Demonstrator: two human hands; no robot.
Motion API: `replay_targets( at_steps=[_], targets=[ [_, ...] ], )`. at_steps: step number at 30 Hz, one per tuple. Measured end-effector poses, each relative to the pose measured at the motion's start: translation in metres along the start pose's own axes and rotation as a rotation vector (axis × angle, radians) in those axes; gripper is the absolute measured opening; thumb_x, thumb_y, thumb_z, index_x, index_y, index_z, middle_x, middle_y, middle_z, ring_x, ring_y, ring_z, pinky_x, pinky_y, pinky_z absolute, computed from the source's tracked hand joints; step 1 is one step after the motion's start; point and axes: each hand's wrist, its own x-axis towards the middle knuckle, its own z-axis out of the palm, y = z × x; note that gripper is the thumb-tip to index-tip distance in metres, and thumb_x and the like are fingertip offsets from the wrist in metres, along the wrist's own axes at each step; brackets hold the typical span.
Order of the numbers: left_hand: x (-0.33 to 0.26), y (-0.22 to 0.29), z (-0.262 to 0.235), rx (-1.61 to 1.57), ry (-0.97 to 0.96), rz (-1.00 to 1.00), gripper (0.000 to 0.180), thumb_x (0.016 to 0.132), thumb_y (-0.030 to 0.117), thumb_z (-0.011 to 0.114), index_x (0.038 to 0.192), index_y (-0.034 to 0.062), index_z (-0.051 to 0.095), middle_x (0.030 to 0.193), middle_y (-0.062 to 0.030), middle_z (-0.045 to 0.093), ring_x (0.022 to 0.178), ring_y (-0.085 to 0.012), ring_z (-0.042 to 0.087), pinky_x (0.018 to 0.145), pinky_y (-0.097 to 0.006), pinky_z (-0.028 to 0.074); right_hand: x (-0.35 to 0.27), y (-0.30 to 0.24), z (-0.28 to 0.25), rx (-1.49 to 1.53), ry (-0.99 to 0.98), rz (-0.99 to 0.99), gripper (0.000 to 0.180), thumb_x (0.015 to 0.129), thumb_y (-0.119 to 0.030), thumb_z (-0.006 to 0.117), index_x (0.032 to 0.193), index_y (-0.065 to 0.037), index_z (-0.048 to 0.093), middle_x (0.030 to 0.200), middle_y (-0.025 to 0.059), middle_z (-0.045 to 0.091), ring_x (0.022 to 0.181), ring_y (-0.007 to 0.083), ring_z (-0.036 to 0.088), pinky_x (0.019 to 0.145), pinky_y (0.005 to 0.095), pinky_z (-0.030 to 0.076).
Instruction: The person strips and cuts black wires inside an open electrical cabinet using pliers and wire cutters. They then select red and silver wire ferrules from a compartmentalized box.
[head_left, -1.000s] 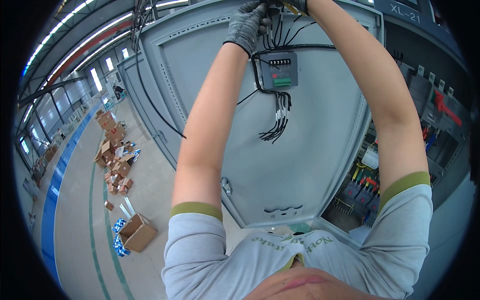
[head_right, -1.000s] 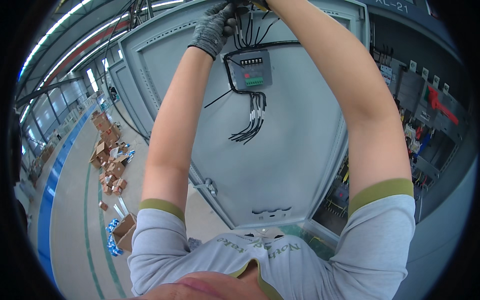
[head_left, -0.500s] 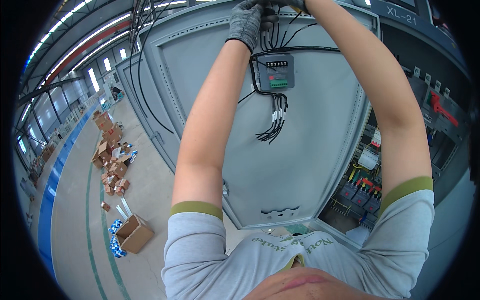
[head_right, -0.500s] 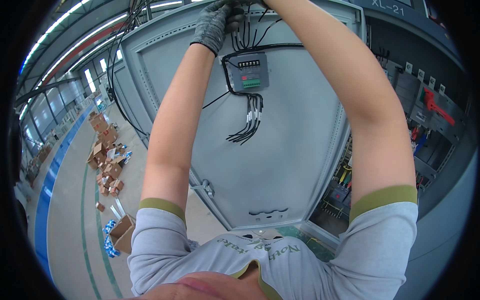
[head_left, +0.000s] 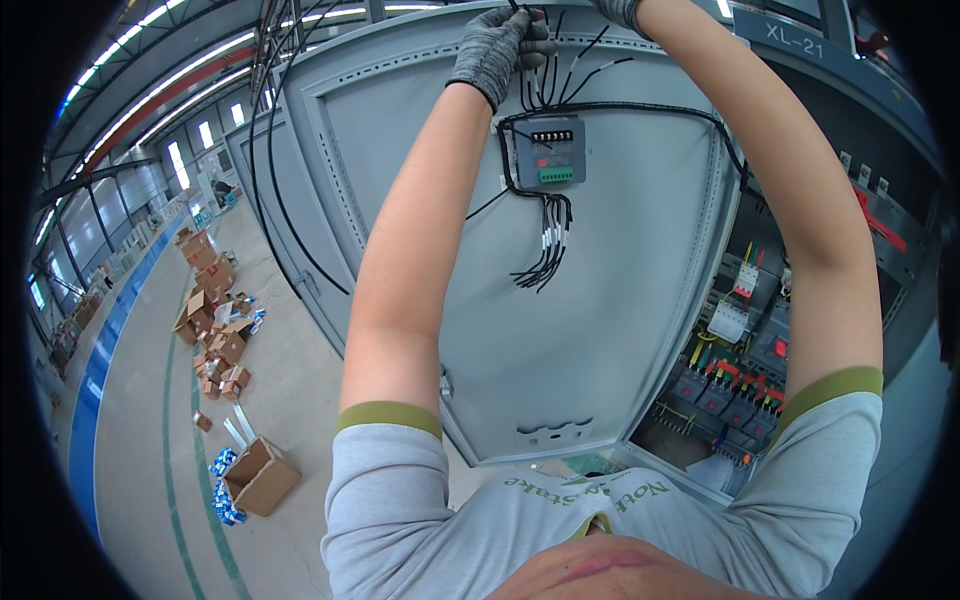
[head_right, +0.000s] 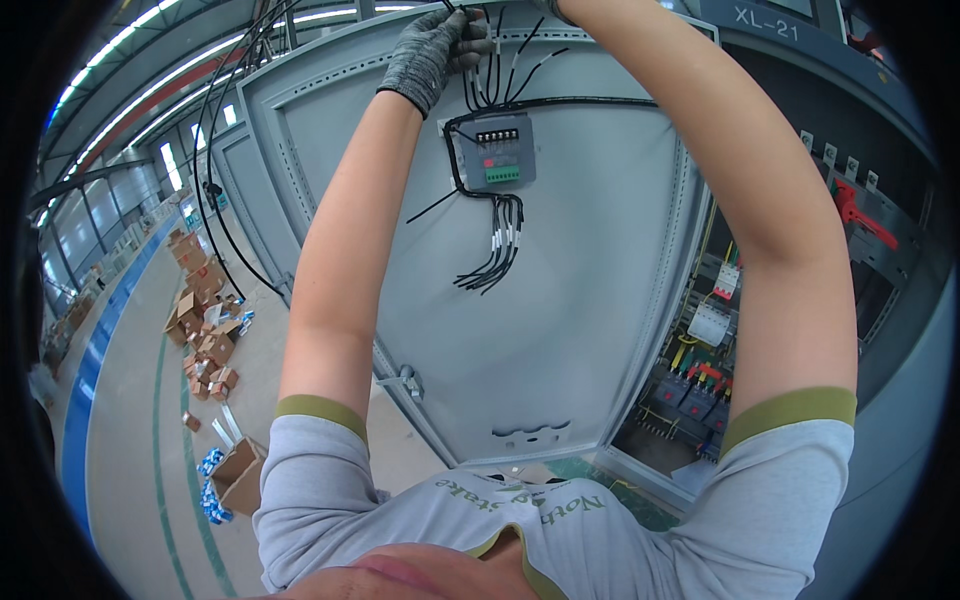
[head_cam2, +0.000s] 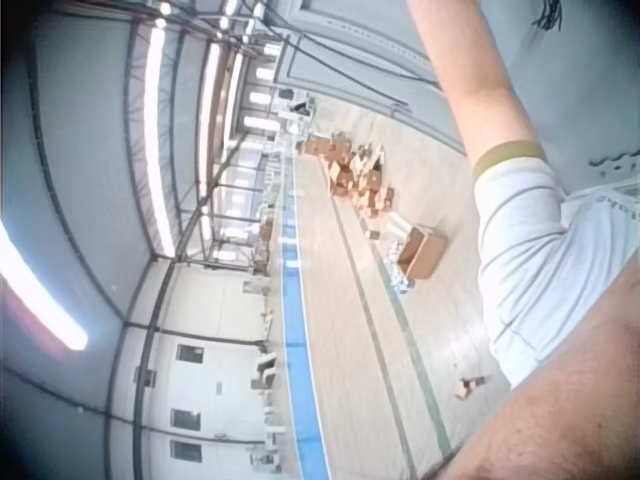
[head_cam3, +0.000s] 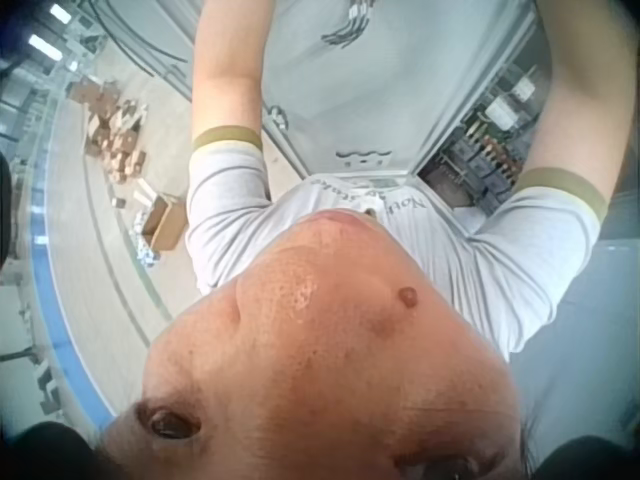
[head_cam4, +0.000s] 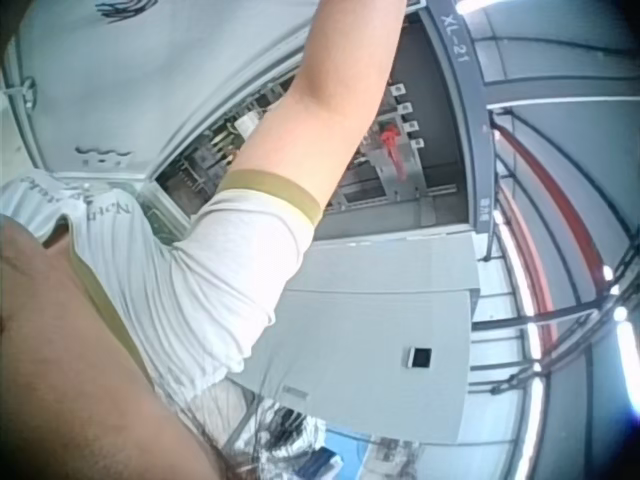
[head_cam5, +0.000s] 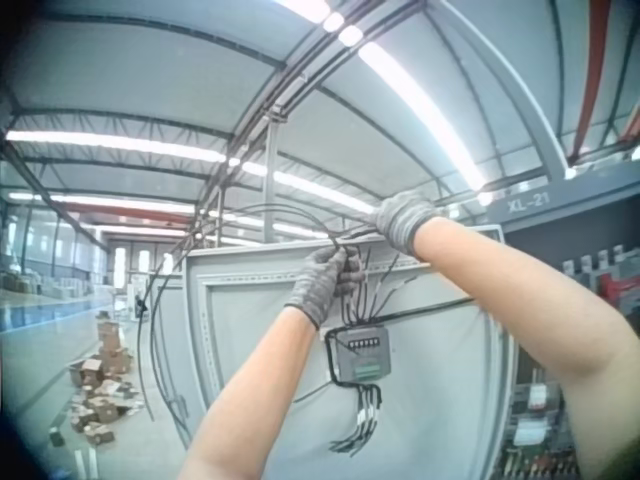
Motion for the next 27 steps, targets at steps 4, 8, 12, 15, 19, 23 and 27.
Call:
replay_targets(
  at_steps=[4,8,12,15,19,23,27],
  targets=[
    [-0.002,0.003,-0.003,0.009,-0.025,-0.011,0.017,0.099,0.021,0.053,0.106,0.0081,0.063,0.084,-0.0045,0.068,0.068,-0.0168,0.068,0.051,-0.024,0.053,-0.003,-0.006,-0.012,0.106,-0.048,0.058,0.027,0.090,-0.014,0.052,0.112,-0.012,0.068,0.102,0.0147,0.071,0.093,0.0299,0.070,0.077,0.0420,0.057],
    [-0.001,0.006,-0.008,-0.004,-0.074,-0.016,0.018,0.099,0.022,0.054,0.106,0.0086,0.063,0.084,-0.0036,0.068,0.069,-0.0159,0.069,0.052,-0.024,0.053,0.001,-0.008,-0.009,0.037,-0.007,0.005,0.027,0.091,-0.013,0.052,0.113,-0.011,0.068,0.104,0.0141,0.070,0.095,0.0290,0.069,0.079,0.0414,0.057],
    [-0.001,0.008,-0.011,0.029,-0.078,-0.026,0.018,0.099,0.022,0.054,0.108,0.0089,0.063,0.085,-0.0024,0.068,0.070,-0.0149,0.069,0.052,-0.023,0.053,0.000,-0.009,-0.015,-0.084,0.017,-0.060,0.026,0.091,-0.013,0.051,0.109,-0.011,0.070,0.103,0.0132,0.071,0.095,0.0289,0.070,0.080,0.0403,0.057],
    [0.001,0.008,-0.015,0.045,-0.103,-0.030,0.019,0.099,0.023,0.054,0.109,0.0091,0.063,0.086,-0.0016,0.068,0.072,-0.0144,0.070,0.052,-0.023,0.052,0.003,-0.007,-0.014,-0.053,0.045,-0.074,0.025,0.090,-0.013,0.052,0.106,-0.011,0.071,0.101,0.0132,0.071,0.094,0.0287,0.070,0.079,0.0396,0.057],
    [-0.002,0.019,-0.013,0.140,-0.104,-0.052,0.018,0.098,0.021,0.054,0.107,0.0091,0.064,0.086,-0.0007,0.068,0.068,-0.0110,0.067,0.049,-0.021,0.048,0.012,0.001,-0.004,0.126,-0.021,-0.071,0.024,0.091,-0.020,0.053,0.102,-0.009,0.071,0.094,0.0139,0.071,0.090,0.0268,0.070,0.076,0.0404,0.057],
    [0.013,0.021,-0.009,0.376,-0.119,0.105,0.018,0.097,0.020,0.056,0.095,0.0081,0.068,0.077,0.0011,0.065,0.054,-0.0067,0.054,0.046,-0.022,0.041,-0.014,0.019,-0.010,1.148,-0.235,0.063,0.034,0.092,-0.035,0.055,0.098,-0.003,0.066,0.077,0.0119,0.067,0.072,0.0217,0.068,0.063,0.0390,0.055],
    [0.009,0.032,-0.050,0.685,0.000,0.069,0.018,0.093,0.023,0.063,0.096,0.0064,0.070,0.072,0.0010,0.064,0.057,-0.0076,0.055,0.050,-0.024,0.043,-0.069,-0.035,-0.053,1.595,-0.364,0.039,0.028,0.094,-0.027,0.056,0.097,0.000,0.061,0.067,0.0072,0.059,0.056,0.0159,0.058,0.050,0.0320,0.048]
  ],
)
